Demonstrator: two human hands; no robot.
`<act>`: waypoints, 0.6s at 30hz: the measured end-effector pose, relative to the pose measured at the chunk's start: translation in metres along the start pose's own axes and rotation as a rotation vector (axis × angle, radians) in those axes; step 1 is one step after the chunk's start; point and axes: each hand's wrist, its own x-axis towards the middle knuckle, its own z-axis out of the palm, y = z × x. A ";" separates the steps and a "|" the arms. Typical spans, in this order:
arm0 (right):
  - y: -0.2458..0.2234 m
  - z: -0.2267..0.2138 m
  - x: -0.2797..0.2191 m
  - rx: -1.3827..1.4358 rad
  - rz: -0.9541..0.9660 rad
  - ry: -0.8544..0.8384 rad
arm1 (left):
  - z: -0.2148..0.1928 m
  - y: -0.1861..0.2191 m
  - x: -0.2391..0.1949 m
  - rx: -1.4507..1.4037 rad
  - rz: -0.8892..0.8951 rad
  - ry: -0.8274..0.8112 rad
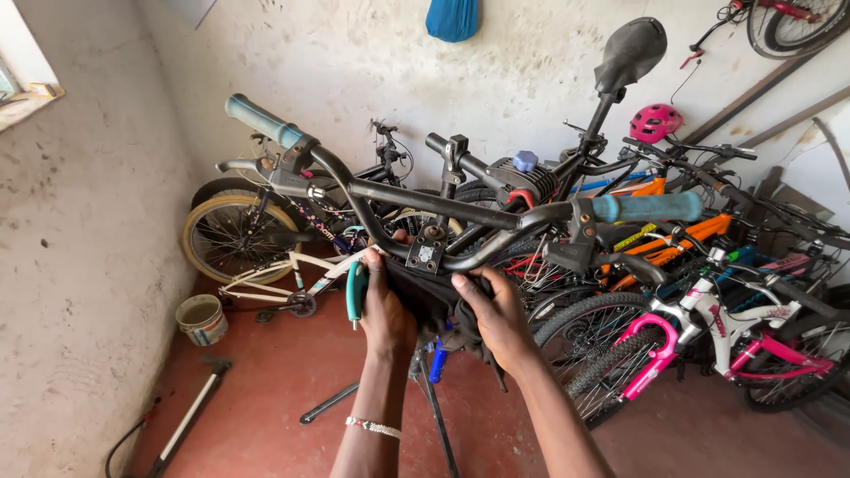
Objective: The person uses a screwdriver to tighten bolts on the handlebars of a bicycle mounted on a repair stand. They wipe the handlebars with a cloth and then reach into a toolbox to retrieve a cable.
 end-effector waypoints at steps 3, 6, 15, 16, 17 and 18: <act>-0.010 -0.003 -0.002 -0.116 0.009 -0.092 | -0.009 -0.011 0.012 -0.126 -0.087 0.044; 0.003 -0.006 0.003 -0.064 0.090 -0.130 | -0.013 -0.015 0.019 -0.150 -0.152 0.017; -0.013 0.020 -0.004 0.187 0.118 0.096 | -0.009 -0.009 0.015 -0.223 -0.218 -0.037; -0.006 0.021 -0.003 0.185 0.098 0.111 | -0.011 -0.011 0.017 -0.241 -0.228 -0.039; 0.002 0.020 -0.001 0.182 0.080 0.128 | -0.012 -0.014 0.019 -0.259 -0.242 -0.040; 0.006 0.024 0.000 0.183 0.080 0.126 | -0.011 -0.014 0.019 -0.258 -0.239 -0.039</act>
